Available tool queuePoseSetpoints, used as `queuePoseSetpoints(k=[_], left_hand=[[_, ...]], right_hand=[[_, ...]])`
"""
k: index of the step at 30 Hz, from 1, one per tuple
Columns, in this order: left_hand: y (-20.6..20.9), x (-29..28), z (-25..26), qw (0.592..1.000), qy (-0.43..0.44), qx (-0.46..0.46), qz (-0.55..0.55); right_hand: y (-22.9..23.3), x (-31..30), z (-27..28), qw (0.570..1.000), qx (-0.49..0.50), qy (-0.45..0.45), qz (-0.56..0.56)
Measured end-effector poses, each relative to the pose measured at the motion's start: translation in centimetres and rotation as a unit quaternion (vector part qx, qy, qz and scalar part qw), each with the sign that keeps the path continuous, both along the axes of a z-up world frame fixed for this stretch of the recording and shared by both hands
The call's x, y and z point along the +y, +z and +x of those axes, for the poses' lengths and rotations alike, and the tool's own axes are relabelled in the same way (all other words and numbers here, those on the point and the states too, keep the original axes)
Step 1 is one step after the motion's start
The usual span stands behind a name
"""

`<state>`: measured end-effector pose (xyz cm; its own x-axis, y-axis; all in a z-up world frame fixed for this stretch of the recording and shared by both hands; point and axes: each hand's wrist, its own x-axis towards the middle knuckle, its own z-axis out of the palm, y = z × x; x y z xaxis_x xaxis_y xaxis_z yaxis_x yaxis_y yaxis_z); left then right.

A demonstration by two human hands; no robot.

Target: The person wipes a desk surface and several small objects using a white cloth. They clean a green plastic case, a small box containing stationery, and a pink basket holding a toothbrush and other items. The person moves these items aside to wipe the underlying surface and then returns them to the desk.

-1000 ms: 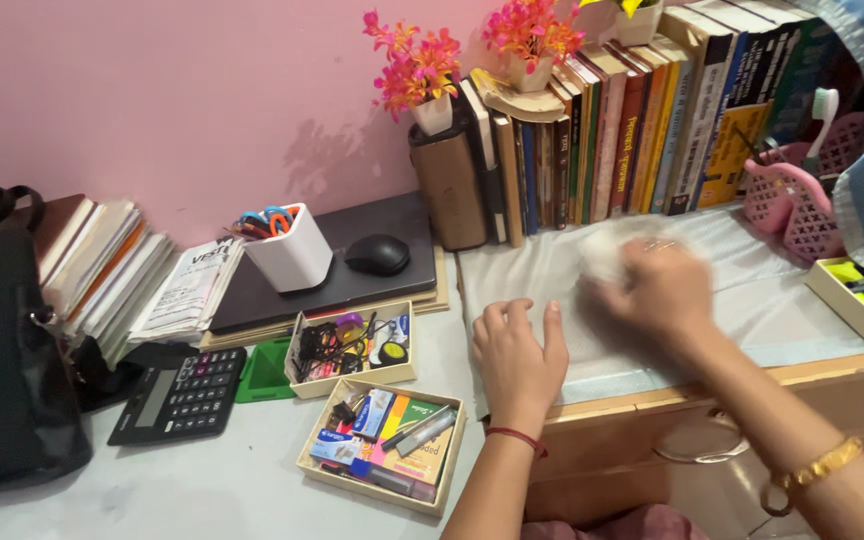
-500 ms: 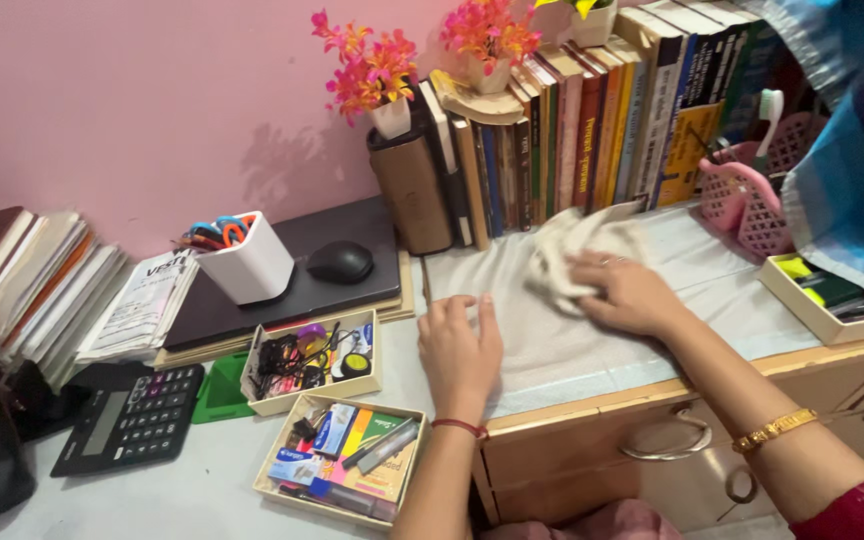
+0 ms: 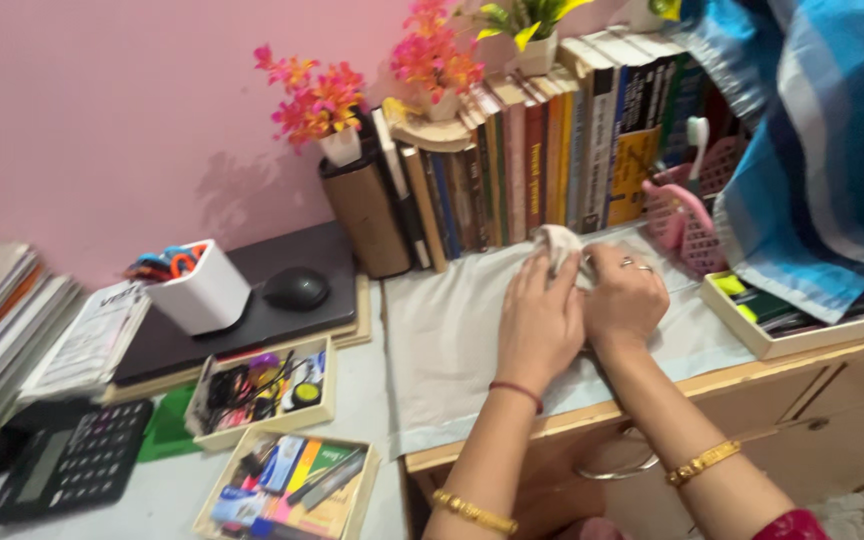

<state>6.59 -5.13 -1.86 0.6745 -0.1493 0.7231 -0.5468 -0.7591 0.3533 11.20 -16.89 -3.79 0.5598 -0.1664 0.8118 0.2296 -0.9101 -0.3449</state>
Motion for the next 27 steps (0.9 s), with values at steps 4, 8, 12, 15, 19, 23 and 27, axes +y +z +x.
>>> queuePoseSetpoints(k=[4, 8, 12, 15, 19, 23, 27], left_hand=[[-1.7, -4.9, 6.5, 0.996, 0.018, 0.090, 0.009], [-1.5, -5.4, 9.4, 0.983, -0.043, 0.164, 0.067], [-0.8, -4.6, 8.7, 0.970, -0.024, 0.229, 0.079], [-0.3, -4.8, 6.7, 0.971, 0.008, 0.232, 0.053], [-0.1, -5.1, 4.7, 0.975, 0.044, 0.214, 0.041], [-0.2, -5.2, 2.7, 0.975, 0.061, 0.206, 0.052], [-0.6, -5.5, 0.9, 0.977, 0.060, 0.199, 0.040]], right_hand=[[-3.1, -1.7, 3.8, 0.981, 0.129, -0.104, -0.097], [-5.4, -2.1, 5.9, 0.952, 0.246, -0.125, -0.131], [-6.1, -2.7, 6.3, 0.950, 0.237, -0.076, -0.189], [-6.4, -2.9, 6.5, 0.966, 0.171, -0.019, -0.194], [-6.7, -3.5, 5.2, 0.976, 0.120, 0.054, -0.171], [-5.7, -3.8, 3.0, 0.973, 0.130, 0.088, -0.171], [-5.3, -4.3, 0.7, 0.973, 0.108, 0.106, -0.175]])
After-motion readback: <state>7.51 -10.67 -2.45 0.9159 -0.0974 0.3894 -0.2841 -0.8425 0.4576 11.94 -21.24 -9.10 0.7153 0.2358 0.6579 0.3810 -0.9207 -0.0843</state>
